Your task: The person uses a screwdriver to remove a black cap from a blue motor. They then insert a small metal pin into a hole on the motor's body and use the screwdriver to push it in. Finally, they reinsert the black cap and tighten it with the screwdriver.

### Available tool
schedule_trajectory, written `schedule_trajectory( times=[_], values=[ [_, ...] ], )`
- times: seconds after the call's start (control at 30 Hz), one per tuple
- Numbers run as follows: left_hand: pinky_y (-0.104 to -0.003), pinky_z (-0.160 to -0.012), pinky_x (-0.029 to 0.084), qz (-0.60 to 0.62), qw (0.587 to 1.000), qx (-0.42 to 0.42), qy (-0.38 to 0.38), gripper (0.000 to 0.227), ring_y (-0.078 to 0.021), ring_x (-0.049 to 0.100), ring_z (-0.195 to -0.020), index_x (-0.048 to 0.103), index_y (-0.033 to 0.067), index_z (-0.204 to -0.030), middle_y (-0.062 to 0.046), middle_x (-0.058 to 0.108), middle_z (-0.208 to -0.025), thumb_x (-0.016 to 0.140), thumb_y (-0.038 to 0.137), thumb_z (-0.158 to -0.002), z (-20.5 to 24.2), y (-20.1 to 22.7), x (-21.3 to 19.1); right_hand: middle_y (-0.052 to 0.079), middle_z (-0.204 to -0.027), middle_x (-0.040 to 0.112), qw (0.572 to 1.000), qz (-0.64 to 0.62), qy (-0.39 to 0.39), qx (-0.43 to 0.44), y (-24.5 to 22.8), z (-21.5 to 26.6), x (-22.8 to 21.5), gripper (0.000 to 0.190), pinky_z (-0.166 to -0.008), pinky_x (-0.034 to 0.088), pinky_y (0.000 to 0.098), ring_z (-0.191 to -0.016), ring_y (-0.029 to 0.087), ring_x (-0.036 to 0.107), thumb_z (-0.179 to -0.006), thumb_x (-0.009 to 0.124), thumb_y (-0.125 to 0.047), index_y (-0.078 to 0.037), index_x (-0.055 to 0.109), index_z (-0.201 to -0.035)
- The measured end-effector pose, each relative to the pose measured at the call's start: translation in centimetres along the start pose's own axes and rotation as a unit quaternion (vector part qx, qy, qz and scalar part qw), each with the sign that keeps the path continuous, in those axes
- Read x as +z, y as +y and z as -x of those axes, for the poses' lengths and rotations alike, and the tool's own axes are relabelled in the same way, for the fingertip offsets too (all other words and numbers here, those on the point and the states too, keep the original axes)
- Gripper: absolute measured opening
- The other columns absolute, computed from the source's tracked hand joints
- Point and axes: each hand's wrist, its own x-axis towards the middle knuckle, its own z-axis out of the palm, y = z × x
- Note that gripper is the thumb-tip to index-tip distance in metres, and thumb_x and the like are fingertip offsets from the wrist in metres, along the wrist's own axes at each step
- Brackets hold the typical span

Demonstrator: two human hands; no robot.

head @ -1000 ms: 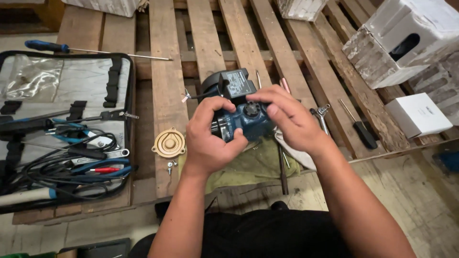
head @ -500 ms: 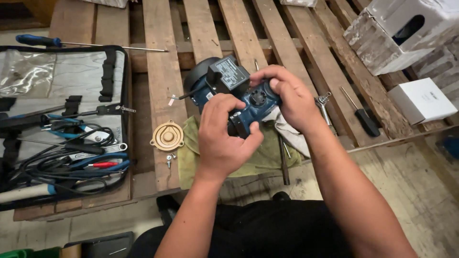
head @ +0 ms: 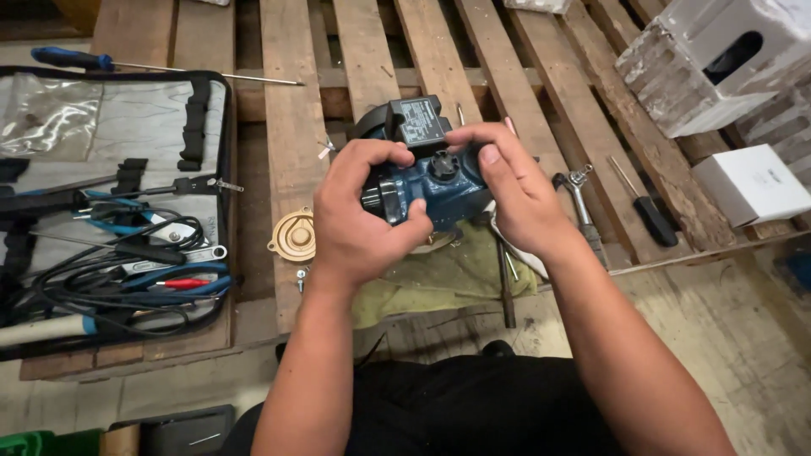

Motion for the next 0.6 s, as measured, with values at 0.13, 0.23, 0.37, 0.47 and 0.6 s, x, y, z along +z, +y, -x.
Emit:
schedule_trajectory(
  times=[0.13,0.23,0.37,0.47,0.6],
  values=[
    [-0.039,-0.097,0.055,0.012,1.000,0.001,-0.016,0.039,-0.0287,0.073,-0.103,0.070,0.0100,-0.101,-0.006,0.072,-0.099,0.079,0.005,-0.063,0.1,-0.2,0.2,0.014,-0.120,0.065,1.000,0.004,0.001,-0.009,-0.4,0.6,-0.1,0.043,-0.124,0.017,0.0532,-0.126,0.026,0.055,-0.114,0.031,-0.027,-0.003,0.055,-0.140],
    [-0.039,-0.098,0.055,0.019,0.999,0.013,-0.027,0.038,-0.0293,0.073,-0.103,0.070,0.0090,-0.101,-0.007,0.071,-0.100,0.079,0.002,-0.065,0.1,-0.3,0.5,0.015,-0.121,0.066,1.000,0.014,0.009,-0.011,-0.7,1.0,-0.5,0.042,-0.126,0.012,0.0536,-0.126,0.025,0.054,-0.115,0.030,-0.026,-0.003,0.052,-0.143],
    [-0.044,-0.096,0.054,0.007,0.998,0.031,-0.060,0.034,-0.0349,0.071,-0.102,0.070,0.0068,-0.103,-0.012,0.069,-0.100,0.080,0.006,-0.071,0.1,-0.2,0.6,0.012,-0.131,0.061,0.997,-0.070,0.018,0.011,0.9,1.9,-1.7,0.054,-0.121,0.023,0.0502,-0.129,0.022,0.056,-0.113,0.031,-0.042,-0.007,0.044,-0.151],
    [-0.045,-0.098,0.054,0.003,0.998,0.032,-0.061,0.032,-0.0356,0.071,-0.105,0.069,0.0055,-0.105,-0.013,0.069,-0.102,0.080,0.007,-0.075,0.5,-0.5,0.7,0.014,-0.131,0.057,0.991,-0.099,0.081,0.042,3.2,4.1,-4.2,0.050,-0.110,0.050,0.0445,-0.122,0.023,0.059,-0.113,0.038,-0.034,-0.002,0.044,-0.151],
    [-0.046,-0.101,0.054,0.001,0.998,0.036,-0.057,0.030,-0.0358,0.070,-0.110,0.068,0.0046,-0.106,-0.013,0.068,-0.105,0.080,0.010,-0.080,0.7,-0.2,1.1,0.021,-0.110,0.068,0.982,0.046,0.146,0.113,6.5,8.9,-7.9,0.027,-0.096,0.056,0.0451,-0.100,0.028,0.069,-0.112,0.051,-0.009,0.005,0.064,-0.131]
  ],
)
